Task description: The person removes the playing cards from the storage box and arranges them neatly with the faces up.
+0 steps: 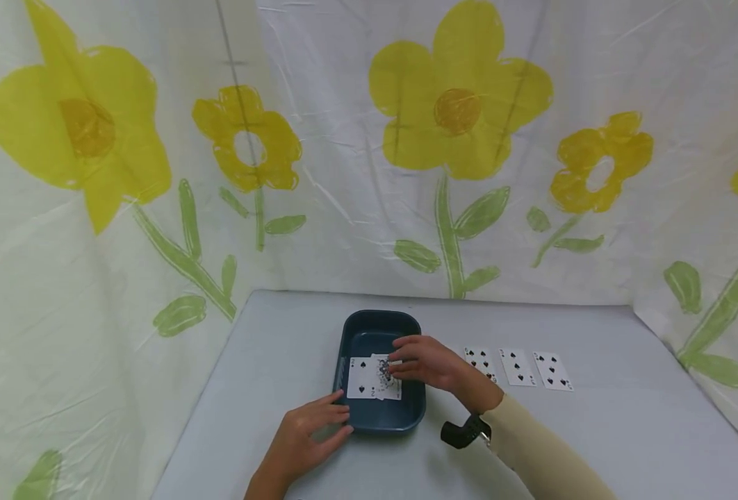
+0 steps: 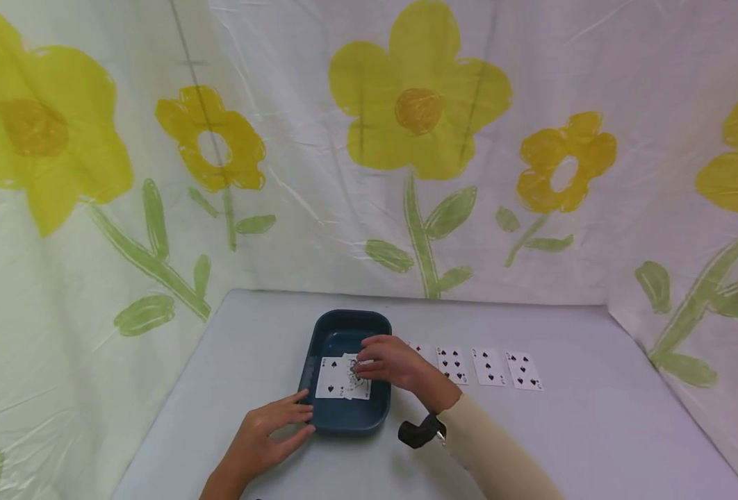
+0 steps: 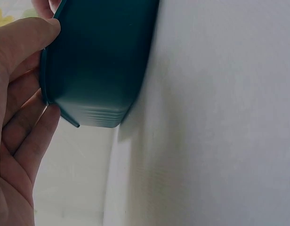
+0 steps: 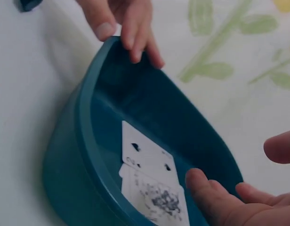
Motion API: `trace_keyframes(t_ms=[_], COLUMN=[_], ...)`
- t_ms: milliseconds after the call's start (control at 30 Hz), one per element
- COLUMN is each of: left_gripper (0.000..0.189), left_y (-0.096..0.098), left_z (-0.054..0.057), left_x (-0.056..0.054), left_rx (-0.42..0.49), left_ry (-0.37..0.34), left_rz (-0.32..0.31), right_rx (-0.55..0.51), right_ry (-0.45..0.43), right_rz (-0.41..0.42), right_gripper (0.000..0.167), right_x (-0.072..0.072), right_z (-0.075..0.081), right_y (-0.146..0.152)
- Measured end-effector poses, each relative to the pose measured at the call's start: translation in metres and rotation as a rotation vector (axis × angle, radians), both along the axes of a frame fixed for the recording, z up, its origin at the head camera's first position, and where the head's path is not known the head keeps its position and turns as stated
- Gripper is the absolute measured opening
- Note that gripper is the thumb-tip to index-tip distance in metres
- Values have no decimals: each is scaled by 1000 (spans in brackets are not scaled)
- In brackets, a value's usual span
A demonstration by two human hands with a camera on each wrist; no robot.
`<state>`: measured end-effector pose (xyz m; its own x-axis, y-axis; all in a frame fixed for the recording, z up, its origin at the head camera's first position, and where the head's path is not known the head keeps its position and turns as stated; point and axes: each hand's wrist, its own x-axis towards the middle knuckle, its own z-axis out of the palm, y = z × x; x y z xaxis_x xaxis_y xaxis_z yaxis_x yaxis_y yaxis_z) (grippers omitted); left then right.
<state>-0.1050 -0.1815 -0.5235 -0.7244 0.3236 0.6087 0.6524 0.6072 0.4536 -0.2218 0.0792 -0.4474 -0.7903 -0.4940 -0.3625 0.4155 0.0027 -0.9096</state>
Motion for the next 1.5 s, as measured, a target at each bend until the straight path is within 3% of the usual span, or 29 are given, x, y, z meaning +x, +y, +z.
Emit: trace_keyframes(t_ms=[133, 400, 800, 1300, 1500], left_gripper=[18, 18, 18, 20, 21], left_y=[-1, 0, -2, -3, -2], left_z=[0, -1, -1, 1, 2], left_x=[-1, 0, -1, -1, 0], left_rx=[-3, 9, 6, 16, 31], left_ry=[18, -34, -6, -10, -2], left_rz=[-2, -7, -15, -27, -35], right_rx=[25, 51, 118, 1, 5], right_ry=[-12, -31, -67, -151, -151], right_rz=[12, -3, -15, -64, -79], right_gripper=[61, 62, 57, 52, 49], right_x=[0, -2, -8, -10, -9], right_z=[-5, -17, -25, -32, -34], right_y=[-9, -18, -31, -35, -36])
